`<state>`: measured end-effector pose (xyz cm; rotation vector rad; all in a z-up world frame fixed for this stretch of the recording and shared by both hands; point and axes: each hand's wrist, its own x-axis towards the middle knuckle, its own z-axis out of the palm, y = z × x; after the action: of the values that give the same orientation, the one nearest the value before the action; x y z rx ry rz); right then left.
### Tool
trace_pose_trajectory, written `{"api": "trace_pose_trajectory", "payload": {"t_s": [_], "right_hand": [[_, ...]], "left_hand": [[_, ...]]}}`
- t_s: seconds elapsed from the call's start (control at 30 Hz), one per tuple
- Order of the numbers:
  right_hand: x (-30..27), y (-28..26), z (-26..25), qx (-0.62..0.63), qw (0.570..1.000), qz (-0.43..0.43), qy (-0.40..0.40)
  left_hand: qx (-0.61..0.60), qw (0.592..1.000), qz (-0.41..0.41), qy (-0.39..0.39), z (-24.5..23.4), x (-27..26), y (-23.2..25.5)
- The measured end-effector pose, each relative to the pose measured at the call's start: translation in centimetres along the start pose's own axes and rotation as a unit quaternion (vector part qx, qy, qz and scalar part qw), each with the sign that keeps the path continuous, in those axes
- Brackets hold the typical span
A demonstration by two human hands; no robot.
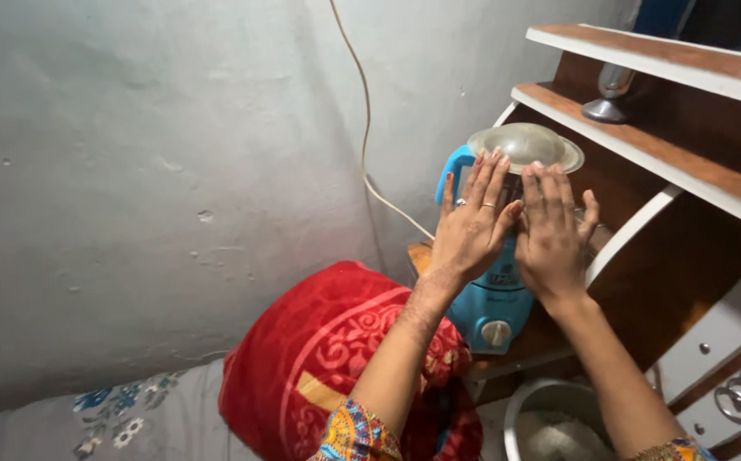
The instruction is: The person plugs in a blender, attaches a steel grinding jar to the blue base, adds rice from a metal bowl into the jar, and secures the lid. They then hold the lid and run the blender in repeated bursts to grind the rice, keeping one hand on the jar while operating the switch.
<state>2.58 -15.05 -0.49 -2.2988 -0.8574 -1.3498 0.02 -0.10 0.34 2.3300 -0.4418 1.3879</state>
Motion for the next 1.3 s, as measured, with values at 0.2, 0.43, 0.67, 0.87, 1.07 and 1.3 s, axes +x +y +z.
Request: {"api": "trace_pose_trajectory", "payload": {"t_s": [0.2, 0.43, 0.67, 0.87, 1.07, 1.3], "right_hand": [[-0.4, -0.3, 0.2, 0.024, 1.000, -0.001, 0.014], [-0.6, 0.3, -0.4, 0.018, 0.999, -0.024, 0.017], [-0.7, 1.3, -0.5, -0.007, 0.998, -0.047, 0.032], [-0.9, 2.2, 0.1, 0.001, 0.998, -0.052, 0.038], [-1.1, 1.8, 0.3, 0.020, 0.999, -0.027, 0.031], [-0.8, 0.7, 0.1, 0.067, 0.998, 0.000, 0.012]], "left_hand": [[0.024, 1.000, -0.005, -0.019, -0.2, -0.4, 0.0], [0.027, 0.999, -0.029, -0.024, -0.2, -0.4, 0.9], [0.018, 0.999, -0.043, -0.002, 0.5, -0.4, 1.4], [0.026, 0.999, -0.039, 0.003, 1.2, -0.6, 1.6], [0.043, 0.998, -0.037, -0.011, 1.2, -0.5, 1.9], [0.040, 0.999, -0.030, -0.013, 1.2, -0.3, 1.7]]}}
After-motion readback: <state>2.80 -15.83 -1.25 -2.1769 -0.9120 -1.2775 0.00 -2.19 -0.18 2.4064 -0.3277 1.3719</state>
